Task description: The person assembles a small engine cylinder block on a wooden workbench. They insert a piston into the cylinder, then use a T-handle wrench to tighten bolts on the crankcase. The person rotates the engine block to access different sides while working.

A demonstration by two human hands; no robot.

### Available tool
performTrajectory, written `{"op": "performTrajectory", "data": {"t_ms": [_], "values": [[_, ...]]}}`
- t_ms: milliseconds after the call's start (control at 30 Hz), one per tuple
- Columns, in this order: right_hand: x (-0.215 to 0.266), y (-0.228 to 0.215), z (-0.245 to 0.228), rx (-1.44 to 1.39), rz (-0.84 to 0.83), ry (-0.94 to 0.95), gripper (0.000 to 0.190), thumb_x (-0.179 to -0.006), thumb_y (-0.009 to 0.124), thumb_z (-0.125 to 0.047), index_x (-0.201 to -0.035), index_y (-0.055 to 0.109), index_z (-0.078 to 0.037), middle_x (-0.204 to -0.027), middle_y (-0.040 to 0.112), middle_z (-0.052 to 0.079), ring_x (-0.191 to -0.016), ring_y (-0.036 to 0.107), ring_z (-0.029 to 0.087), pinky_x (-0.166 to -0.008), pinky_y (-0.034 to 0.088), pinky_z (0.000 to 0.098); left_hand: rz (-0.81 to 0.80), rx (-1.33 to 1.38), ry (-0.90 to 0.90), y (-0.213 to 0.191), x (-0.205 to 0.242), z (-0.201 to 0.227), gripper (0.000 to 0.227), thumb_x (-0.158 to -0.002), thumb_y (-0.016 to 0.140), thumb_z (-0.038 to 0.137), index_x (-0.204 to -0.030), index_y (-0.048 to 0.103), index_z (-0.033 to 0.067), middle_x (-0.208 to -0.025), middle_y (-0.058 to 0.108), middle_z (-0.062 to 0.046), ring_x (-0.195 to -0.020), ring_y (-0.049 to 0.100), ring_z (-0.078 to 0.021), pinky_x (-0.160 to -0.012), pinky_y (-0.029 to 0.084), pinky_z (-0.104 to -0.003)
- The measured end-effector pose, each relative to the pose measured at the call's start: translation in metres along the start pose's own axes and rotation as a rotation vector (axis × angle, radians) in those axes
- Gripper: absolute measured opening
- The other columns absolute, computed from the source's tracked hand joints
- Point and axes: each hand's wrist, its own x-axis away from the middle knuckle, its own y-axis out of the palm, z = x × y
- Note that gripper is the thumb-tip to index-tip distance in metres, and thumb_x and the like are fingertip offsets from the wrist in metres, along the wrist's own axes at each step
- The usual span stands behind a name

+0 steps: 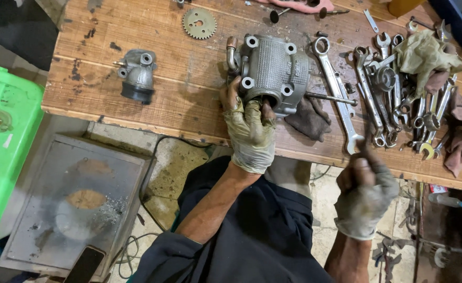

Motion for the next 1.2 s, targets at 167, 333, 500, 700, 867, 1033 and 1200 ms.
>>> {"op": "performTrajectory", "data": {"t_ms": [167,333,500,700,867,1033,1200], "values": [[-0.022,-0.018,0.027,-0.385,0.207,0.272,0.037,-0.104,0.052,0.0,-0.139,0.064,-0.001,-0.081,0.058,-0.003,-0.051,0.045,0.006,-0.038,0.037,0.0184,-0.011,-0.088,0.051,0.001,0.0,0.001,0.021,-0.102,0.048,0.002,-0.092,0.053,-0.0158,-0.142,0.043,-0.034,-0.136,0.045,-0.0571,-0.115,0.047,-0.07],[-0.026,0.0,0.034,-0.539,0.3,0.203,0.012,-0.105,0.058,-0.003,-0.112,0.066,-0.007,-0.078,0.063,-0.001,-0.053,0.052,0.009,-0.038,0.04,0.0195,-0.02,-0.082,0.024,0.002,0.0,0.0,0.027,-0.104,0.046,0.006,-0.102,0.058,-0.0183,-0.144,0.042,-0.032,-0.134,0.047,-0.0544,-0.115,0.046,-0.067],[-0.027,0.031,0.027,-0.35,0.249,0.109,0.052,-0.1,0.059,-0.004,-0.151,0.055,-0.006,-0.064,0.039,-0.003,-0.041,0.03,0.005,-0.036,0.029,0.0181,0.139,-0.277,0.089,0.022,0.008,-0.019,0.021,-0.102,0.059,0.013,-0.097,0.066,-0.0062,-0.143,0.056,-0.027,-0.125,0.057,-0.0559,-0.102,0.05,-0.062],[-0.03,0.025,0.021,-0.548,0.236,0.187,0.026,-0.091,0.062,-0.008,-0.115,0.07,-0.014,-0.068,0.037,-0.009,-0.046,0.027,0.001,-0.038,0.024,0.0146,0.106,-0.214,0.088,0.01,0.002,-0.008,0.017,-0.102,0.061,0.008,-0.096,0.064,-0.0069,-0.145,0.054,-0.028,-0.128,0.055,-0.0543,-0.103,0.048,-0.064],[-0.02,0.039,0.015,-0.142,0.214,0.11,0.042,-0.098,0.056,0.0,-0.139,0.064,-0.004,-0.062,0.046,-0.008,-0.044,0.04,0.001,-0.039,0.033,0.0172,0.09,-0.156,0.152,0.014,0.001,-0.022,0.017,-0.101,0.061,0.007,-0.096,0.063,-0.0091,-0.143,0.052,-0.031,-0.123,0.054,-0.0572,-0.098,0.05,-0.065],[-0.038,0.012,0.047,-0.399,0.404,0.025,0.048,-0.095,0.065,-0.001,-0.14,0.066,-0.017,-0.066,0.04,-0.005,-0.042,0.032,0.006,-0.034,0.028,0.0191,0.084,-0.156,0.132,0.012,0.003,-0.023,0.011,-0.096,0.068,0.002,-0.095,0.063,-0.0079,-0.141,0.054,-0.032,-0.124,0.054,-0.0569,-0.098,0.049,-0.067],[-0.029,0.026,0.028,-0.203,0.263,0.167,0.046,-0.099,0.057,0.0,-0.143,0.061,-0.008,-0.064,0.041,-0.005,-0.043,0.038,0.004,-0.037,0.032,0.0181,0.054,-0.133,0.16,0.002,0.0,-0.014,0.015,-0.098,0.067,0.004,-0.094,0.062,-0.0104,-0.139,0.052,-0.034,-0.122,0.054,-0.0586,-0.098,0.048,-0.068]]}}
